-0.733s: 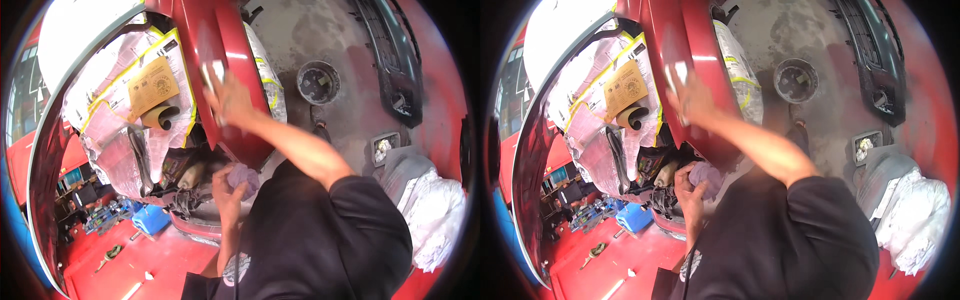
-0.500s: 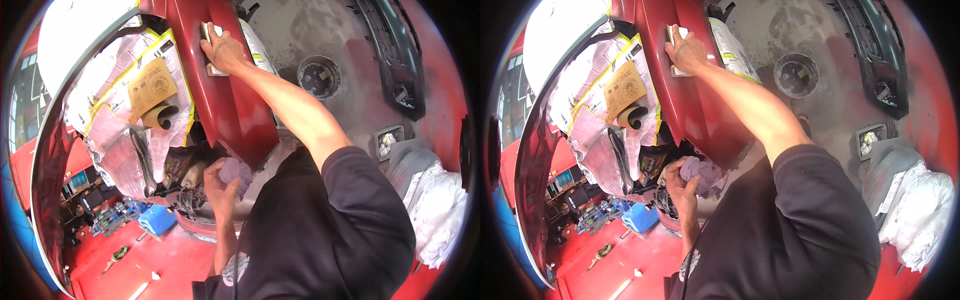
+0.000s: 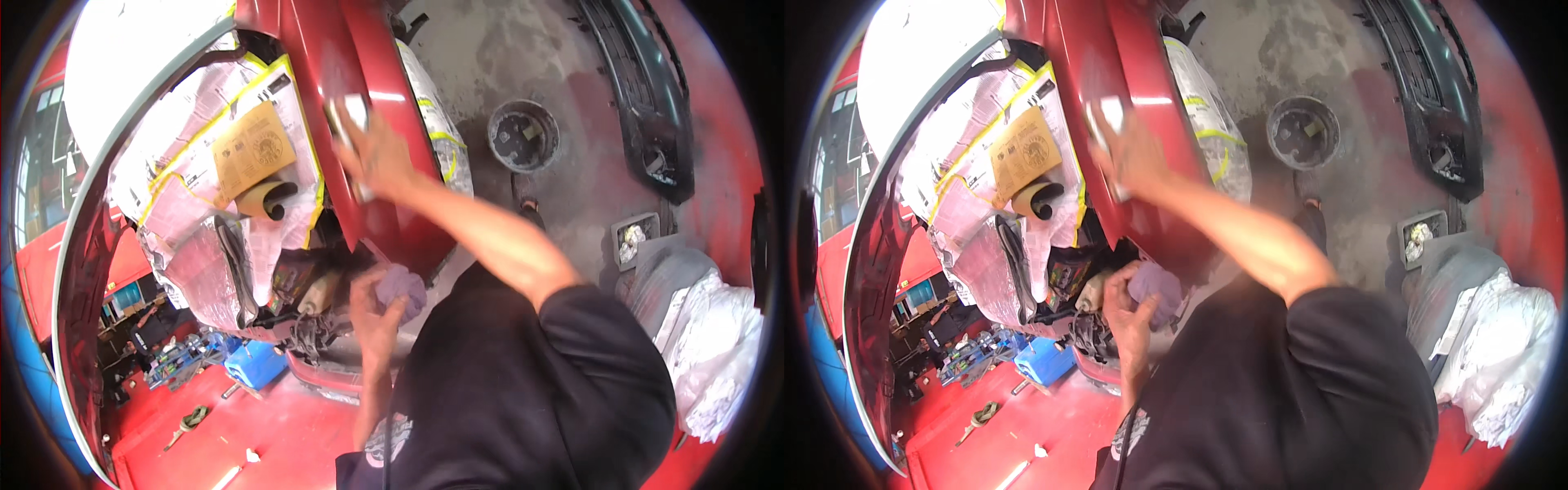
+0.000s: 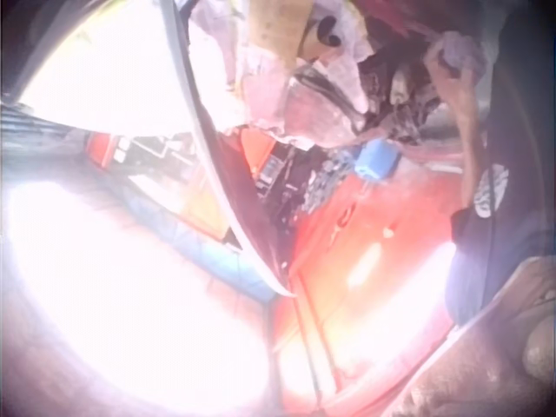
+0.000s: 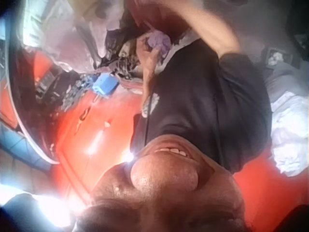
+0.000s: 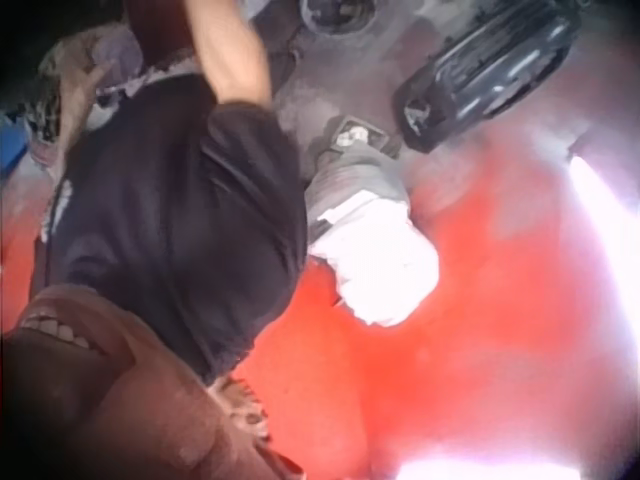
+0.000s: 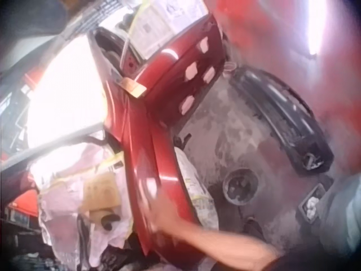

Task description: The person sands the front fender and rear quarter panel of a red car using a sanding block and water. They repeatedly dip the block into a bucket of water and wipe the surface with a cloth. The car is partially masked with newspaper and tape.

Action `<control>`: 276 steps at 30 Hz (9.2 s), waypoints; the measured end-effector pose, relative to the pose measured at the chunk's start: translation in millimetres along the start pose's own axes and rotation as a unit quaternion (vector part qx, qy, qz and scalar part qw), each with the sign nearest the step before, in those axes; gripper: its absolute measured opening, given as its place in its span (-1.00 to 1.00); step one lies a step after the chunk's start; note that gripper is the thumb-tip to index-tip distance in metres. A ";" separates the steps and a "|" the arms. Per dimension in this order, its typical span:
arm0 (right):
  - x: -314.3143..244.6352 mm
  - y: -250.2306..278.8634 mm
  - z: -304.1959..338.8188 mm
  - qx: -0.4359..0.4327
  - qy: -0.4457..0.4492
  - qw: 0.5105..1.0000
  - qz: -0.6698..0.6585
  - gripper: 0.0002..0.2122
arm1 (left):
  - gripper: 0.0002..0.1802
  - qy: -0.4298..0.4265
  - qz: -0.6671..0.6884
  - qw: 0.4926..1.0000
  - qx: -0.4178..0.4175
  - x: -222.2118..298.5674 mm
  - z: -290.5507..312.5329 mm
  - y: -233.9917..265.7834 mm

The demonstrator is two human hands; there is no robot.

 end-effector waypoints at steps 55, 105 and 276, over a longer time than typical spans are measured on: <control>91.4 10.1 -94.0 -0.075 -0.094 0.986 -0.114 -0.34 | -0.39 -0.190 -0.172 0.966 0.035 68.6 -25.3 -15.9; 210.9 171.7 293.6 -0.042 -0.352 0.862 -0.363 -0.45 | -0.74 -0.316 -0.650 0.646 -0.246 -27.6 -71.6 -68.7; 306.9 182.3 471.6 -0.390 -0.246 0.883 0.090 -0.64 | -0.01 0.197 -0.267 0.942 -0.043 -357.4 143.4 -33.4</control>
Point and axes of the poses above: each hand's wrist, its own z-axis away from the middle knuckle, its own y-axis out of the back of the hand, x = y × z, the point moved 9 cm from there along -z, towards the middle knuckle, and after that the axes turned 8 degrees about -x, right-handed, at the moved point
